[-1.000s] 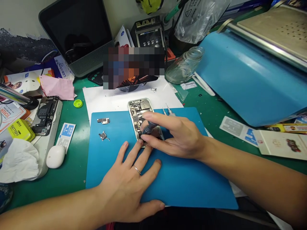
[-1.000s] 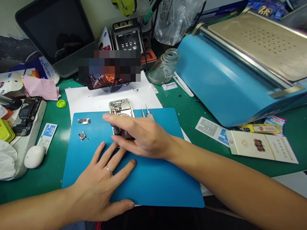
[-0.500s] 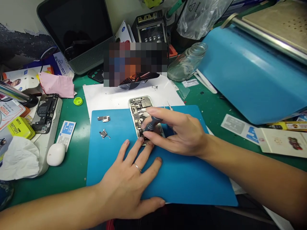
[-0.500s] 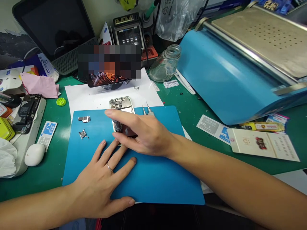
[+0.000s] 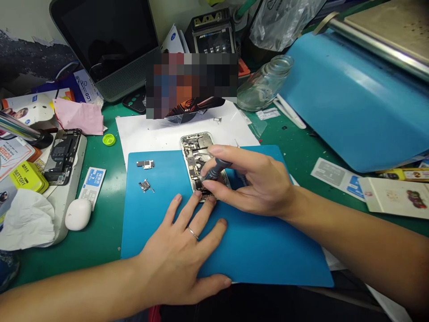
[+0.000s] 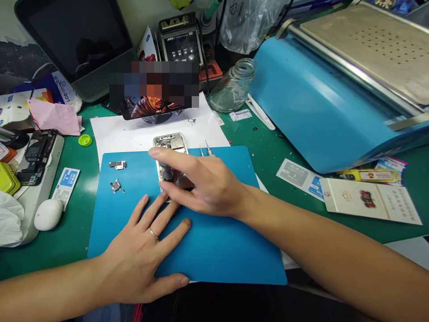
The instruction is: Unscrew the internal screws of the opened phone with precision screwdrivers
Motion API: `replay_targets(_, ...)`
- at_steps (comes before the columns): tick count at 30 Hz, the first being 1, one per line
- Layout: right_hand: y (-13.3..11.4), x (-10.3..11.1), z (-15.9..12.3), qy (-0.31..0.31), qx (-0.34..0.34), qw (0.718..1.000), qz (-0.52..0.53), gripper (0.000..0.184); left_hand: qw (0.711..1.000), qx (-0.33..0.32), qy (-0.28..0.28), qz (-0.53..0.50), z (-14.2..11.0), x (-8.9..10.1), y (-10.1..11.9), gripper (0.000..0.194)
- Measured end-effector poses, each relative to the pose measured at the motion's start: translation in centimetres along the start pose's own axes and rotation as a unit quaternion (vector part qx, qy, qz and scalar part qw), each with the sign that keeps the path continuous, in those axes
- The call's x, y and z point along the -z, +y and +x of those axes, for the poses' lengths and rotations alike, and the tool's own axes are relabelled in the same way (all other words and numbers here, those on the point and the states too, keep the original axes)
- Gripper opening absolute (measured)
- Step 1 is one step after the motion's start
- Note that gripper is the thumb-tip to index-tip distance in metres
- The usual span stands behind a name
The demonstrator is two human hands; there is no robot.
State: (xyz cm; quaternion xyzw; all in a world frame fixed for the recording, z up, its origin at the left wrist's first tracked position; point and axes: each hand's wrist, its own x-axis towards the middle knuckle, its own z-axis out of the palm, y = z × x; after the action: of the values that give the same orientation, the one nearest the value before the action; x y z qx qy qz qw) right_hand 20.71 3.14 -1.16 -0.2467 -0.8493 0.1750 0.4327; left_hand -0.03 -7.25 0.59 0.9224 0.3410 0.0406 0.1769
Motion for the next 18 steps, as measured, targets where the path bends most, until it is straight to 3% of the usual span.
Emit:
replay_targets(12, -0.27, 0.55, 0.61, 0.007, 0.062, 0.998, -0.026, 0.084, 1.0, -0.003, 0.008, 0.015, -0.09, 0.01, 0.0, 0.077)
replay_targets(18, -0.16, 0.66, 0.55, 0.017, 0.02, 1.0, -0.016, 0.069, 0.998, -0.019, 0.024, 0.047, -0.18, -0.1, 0.21, 0.073)
